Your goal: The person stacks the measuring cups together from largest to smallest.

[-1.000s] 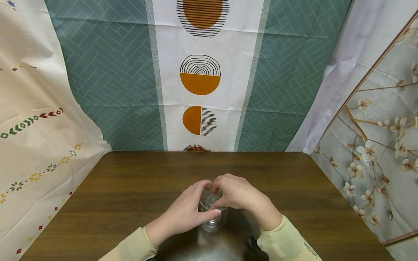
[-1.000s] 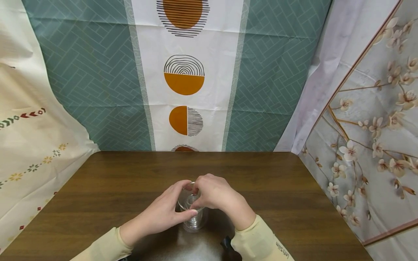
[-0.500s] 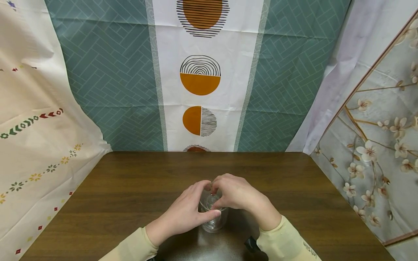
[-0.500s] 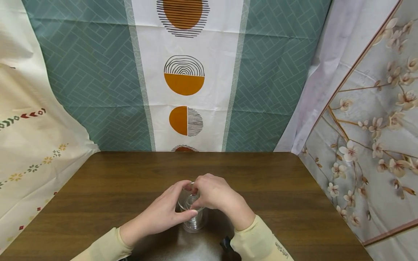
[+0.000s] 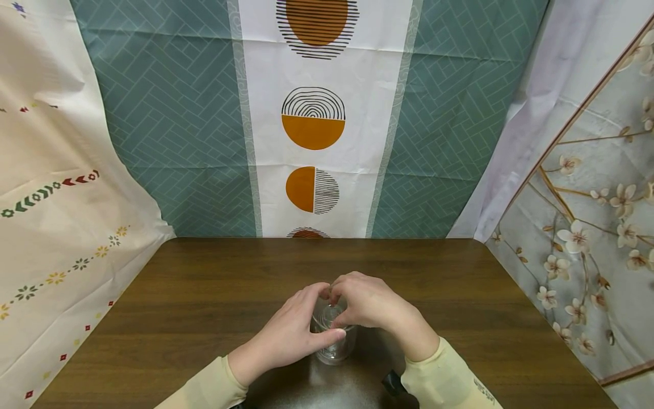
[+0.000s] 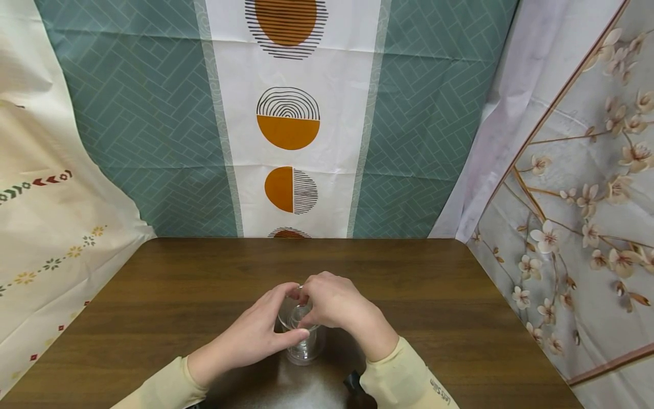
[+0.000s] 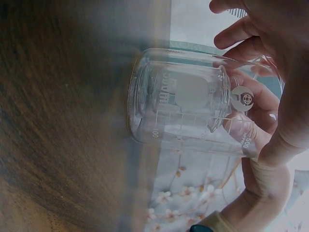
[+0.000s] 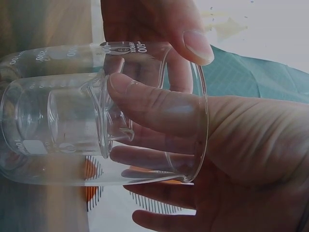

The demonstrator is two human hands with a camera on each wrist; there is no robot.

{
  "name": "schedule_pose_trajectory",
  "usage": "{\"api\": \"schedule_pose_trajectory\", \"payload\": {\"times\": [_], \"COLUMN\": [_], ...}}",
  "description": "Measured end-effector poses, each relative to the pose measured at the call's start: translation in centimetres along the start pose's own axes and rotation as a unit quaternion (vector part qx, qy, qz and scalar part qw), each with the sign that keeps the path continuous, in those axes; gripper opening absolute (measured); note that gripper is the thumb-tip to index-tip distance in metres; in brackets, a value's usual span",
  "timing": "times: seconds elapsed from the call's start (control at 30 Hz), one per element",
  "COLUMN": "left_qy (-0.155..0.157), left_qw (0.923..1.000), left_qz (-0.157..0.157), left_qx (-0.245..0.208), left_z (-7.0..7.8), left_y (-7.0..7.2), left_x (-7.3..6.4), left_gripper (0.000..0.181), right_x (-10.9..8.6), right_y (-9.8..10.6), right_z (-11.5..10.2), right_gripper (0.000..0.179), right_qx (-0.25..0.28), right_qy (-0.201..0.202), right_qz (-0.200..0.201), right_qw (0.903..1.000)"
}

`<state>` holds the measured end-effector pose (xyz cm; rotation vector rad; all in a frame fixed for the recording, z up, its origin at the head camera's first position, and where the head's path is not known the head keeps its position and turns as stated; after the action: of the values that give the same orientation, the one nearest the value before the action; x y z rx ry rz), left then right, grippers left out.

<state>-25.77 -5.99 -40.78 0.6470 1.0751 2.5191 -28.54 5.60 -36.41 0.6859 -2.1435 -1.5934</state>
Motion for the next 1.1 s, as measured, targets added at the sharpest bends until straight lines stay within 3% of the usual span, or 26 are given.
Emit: {"api": "schedule_pose_trajectory", "payload": {"times": [1.1], "left_qy": [-0.002], "left_qw": [1.0], "left_qz": [0.003], "left_qx": [0.001], "left_z": [0.18], "left_y": [0.11], "left_x": [0.03], "left_gripper": [0.083], "right_x": [-0.04], "right_y": [-0.08], "right_z": [0.3], "right_gripper": [0.033], "right_qx": [0.015], "right_qy": [-0.004], "right_qz": [0.0], "right_qw": [0.9999]}}
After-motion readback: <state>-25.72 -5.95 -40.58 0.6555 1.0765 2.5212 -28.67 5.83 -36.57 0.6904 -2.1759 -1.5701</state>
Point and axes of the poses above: each hand's wrist, its own x-axis towards the middle knuckle, its own y-axis out of the back of the hand, z = x × y, the point moved 9 cm from there along x, towards the middle knuckle, and after that the axes turned 1 degree about z, right-handed, at the moved point
